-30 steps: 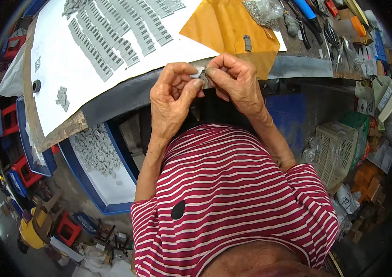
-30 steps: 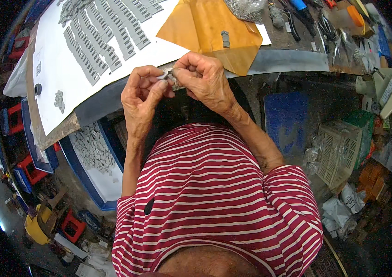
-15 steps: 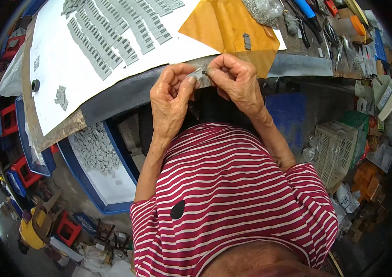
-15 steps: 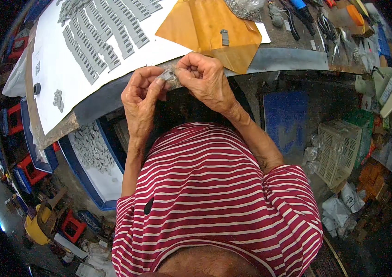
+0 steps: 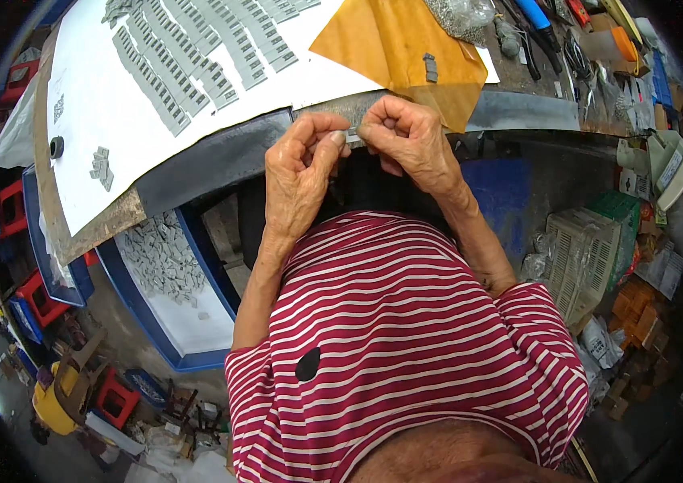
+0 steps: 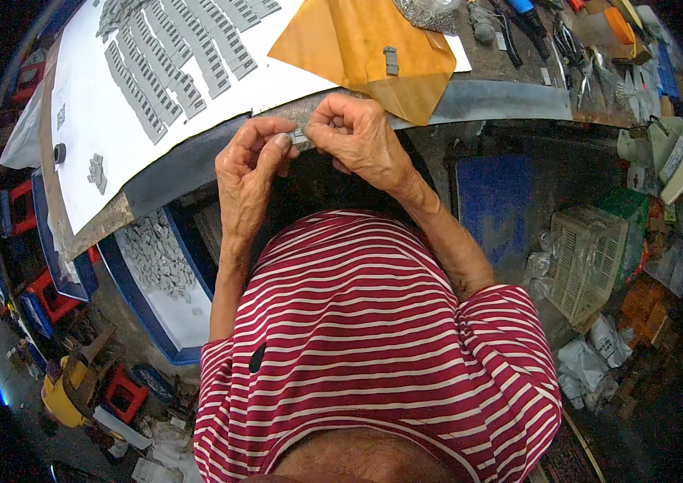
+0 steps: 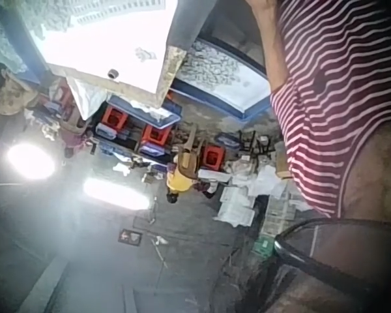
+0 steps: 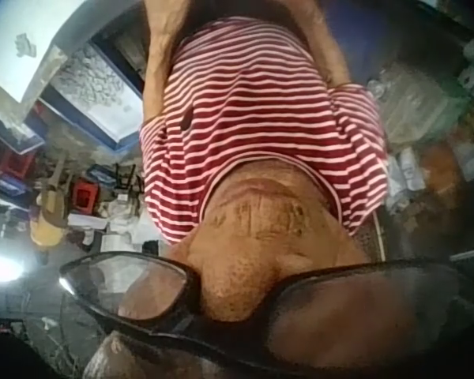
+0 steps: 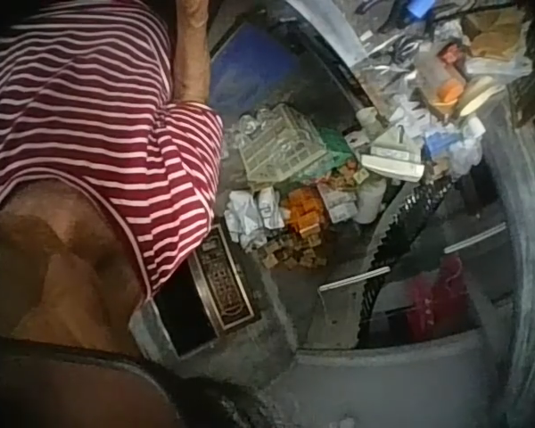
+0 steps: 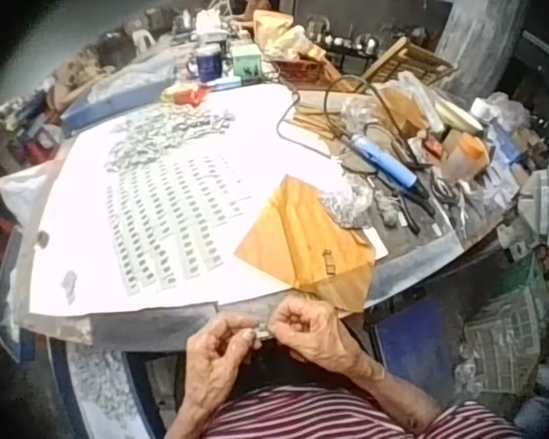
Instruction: The person is manually assembling or sorting small metal components at a workbench.
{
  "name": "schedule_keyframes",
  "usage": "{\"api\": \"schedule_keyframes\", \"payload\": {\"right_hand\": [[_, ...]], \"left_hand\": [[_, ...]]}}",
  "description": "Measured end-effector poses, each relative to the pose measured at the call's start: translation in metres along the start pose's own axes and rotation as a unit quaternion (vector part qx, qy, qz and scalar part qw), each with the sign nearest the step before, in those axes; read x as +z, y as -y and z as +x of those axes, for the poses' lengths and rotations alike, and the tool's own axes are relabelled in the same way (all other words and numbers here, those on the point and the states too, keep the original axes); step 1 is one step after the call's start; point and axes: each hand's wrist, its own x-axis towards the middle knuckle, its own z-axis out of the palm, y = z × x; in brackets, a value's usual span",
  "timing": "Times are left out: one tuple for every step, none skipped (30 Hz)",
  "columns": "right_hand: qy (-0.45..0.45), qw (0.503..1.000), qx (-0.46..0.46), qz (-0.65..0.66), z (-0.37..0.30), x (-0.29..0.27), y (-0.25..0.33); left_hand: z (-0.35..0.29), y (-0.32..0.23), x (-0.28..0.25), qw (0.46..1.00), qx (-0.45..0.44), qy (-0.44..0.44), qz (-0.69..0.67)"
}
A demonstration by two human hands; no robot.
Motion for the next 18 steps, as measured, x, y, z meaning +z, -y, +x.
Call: {"api": "schedule_keyframes", "payload": {"right_hand": [[0.005, 1.000, 0.007, 0.003, 0.0001, -0.0002, 0.0006], [0.011, 1.000, 0.014, 0.007, -0.0001, -0.0003, 0.0006], [0.011, 1.000, 0.015, 0.007, -0.0004, -0.0001, 0.0000], [0.014, 1.000, 0.017, 0.018, -0.0005, 0.0002, -0.0003], [0.017, 0.999, 0.018, 0.029, -0.0008, 0.0006, -0.0005], [0.017, 0.999, 0.019, 0.029, -0.0014, 0.0014, -0.0008], [0.014, 0.999, 0.023, 0.043, -0.0018, 0.0023, -0.0007], [0.011, 0.998, 0.027, 0.056, -0.0022, 0.0030, -0.0009], [0.011, 0.998, 0.028, 0.056, -0.0023, 0.0037, -0.0012], [0.016, 0.997, 0.033, 0.062, -0.0019, 0.0041, -0.0012], [0.022, 0.997, 0.039, 0.068, -0.0016, 0.0045, -0.0016], [0.022, 0.997, 0.040, 0.068, -0.0010, 0.0042, -0.0024], [0.029, 0.996, 0.042, 0.070, -0.0006, 0.0028, -0.0025], [0.037, 0.996, 0.044, 0.072, -0.0004, 0.0019, -0.0027], [0.036, 0.996, 0.043, 0.072, -0.0004, 0.0021, -0.0033], [0.029, 0.996, 0.034, 0.083, 0.0006, 0.0033, -0.0050], [0.023, 0.995, 0.025, 0.094, 0.0017, 0.0043, -0.0064], [0.023, 0.995, 0.025, 0.094, 0.0025, 0.0051, -0.0072]], "left_hand": [[0.0001, 0.0006, 0.0000, 1.000, -0.001, 0.002, -0.001], [0.0000, 0.0012, 0.0001, 1.000, -0.003, 0.004, -0.002], [-0.0004, 0.0018, 0.0005, 1.000, -0.004, 0.004, -0.002], [-0.0005, 0.0020, 0.0012, 1.000, -0.002, 0.002, -0.004], [-0.0007, 0.0022, 0.0017, 1.000, -0.001, 0.000, -0.005], [-0.0009, 0.0024, 0.0020, 1.000, -0.002, 0.001, -0.006], [-0.0006, 0.0024, 0.0023, 1.000, -0.007, 0.003, -0.016], [-0.0005, 0.0027, 0.0025, 1.000, -0.012, 0.005, -0.026], [-0.0007, 0.0033, 0.0021, 1.000, -0.013, 0.005, -0.027], [-0.0004, 0.0039, 0.0011, 0.999, -0.015, 0.011, -0.026], [-0.0003, 0.0047, 0.0004, 0.999, -0.018, 0.017, -0.025], [-0.0002, 0.0052, 0.0000, 0.999, -0.019, 0.016, -0.025], [0.0001, 0.0044, 0.0004, 0.999, -0.017, 0.021, -0.028], [0.0003, 0.0038, 0.0007, 0.999, -0.016, 0.025, -0.031], [0.0006, 0.0039, 0.0007, 0.999, -0.015, 0.026, -0.031], [0.0015, 0.0050, 0.0001, 0.999, -0.021, 0.027, -0.037], [0.0025, 0.0057, -0.0004, 0.998, -0.027, 0.028, -0.044], [0.0035, 0.0058, -0.0010, 0.998, -0.027, 0.028, -0.044]]}}
